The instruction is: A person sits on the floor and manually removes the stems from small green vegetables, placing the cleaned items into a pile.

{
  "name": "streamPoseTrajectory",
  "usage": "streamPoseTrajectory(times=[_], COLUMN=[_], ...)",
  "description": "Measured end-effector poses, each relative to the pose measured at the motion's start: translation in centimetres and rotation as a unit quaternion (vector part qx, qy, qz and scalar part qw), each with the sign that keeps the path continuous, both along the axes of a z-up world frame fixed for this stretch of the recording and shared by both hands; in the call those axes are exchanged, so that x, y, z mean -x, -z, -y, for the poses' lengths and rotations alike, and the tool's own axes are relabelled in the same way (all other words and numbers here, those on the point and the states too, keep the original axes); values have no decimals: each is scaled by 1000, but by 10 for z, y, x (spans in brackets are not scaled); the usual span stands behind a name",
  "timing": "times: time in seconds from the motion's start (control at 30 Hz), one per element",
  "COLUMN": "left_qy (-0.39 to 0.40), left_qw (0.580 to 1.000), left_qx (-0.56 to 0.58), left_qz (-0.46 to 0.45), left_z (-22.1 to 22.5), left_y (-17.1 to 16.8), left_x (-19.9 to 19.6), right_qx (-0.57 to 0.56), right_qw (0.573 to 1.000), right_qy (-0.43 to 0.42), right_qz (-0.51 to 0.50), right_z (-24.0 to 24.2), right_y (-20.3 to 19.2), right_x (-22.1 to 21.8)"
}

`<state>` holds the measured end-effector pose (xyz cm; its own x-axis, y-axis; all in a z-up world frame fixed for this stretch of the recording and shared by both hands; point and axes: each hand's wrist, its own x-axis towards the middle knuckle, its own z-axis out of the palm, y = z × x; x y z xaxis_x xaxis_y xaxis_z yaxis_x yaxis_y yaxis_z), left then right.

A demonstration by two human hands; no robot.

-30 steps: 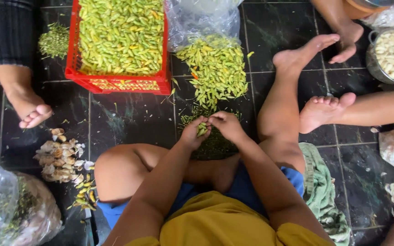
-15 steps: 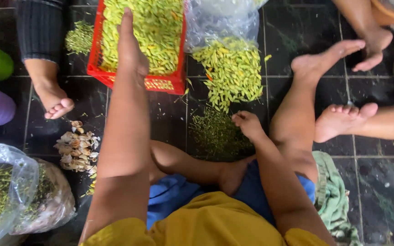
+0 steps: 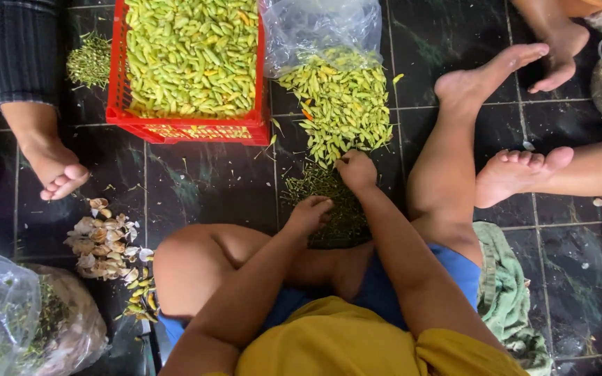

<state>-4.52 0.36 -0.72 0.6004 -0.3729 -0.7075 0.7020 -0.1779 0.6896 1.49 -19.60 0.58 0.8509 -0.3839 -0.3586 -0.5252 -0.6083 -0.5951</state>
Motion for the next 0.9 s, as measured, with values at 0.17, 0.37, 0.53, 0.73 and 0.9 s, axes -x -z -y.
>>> streamPoseTrajectory(times=[0.17,0.37,0.53,0.73,0.9], left_qy=[-14,-82,-62,-85,-74], left_qw=[996,993,996,991,985], left_qx=[-16,15,33,94,133], left_qz=[84,81,59,-36,-85], left_z=[-6,0,-3,0,5], left_y=[-12,-9,-9,-27,-37], left_x=[-32,-38,-37,-41,-37], right_qx=[-7,-19,-119,103,177], right_qw=[1000,989,978,980,976], right_qy=[2,-142,-148,-152,-104], right_qz=[10,22,80,79,75], right_z=[-8,-42,-29,12,3], right_y=[-33,-66,-69,-44,0], right_x=[23,54,65,41,2])
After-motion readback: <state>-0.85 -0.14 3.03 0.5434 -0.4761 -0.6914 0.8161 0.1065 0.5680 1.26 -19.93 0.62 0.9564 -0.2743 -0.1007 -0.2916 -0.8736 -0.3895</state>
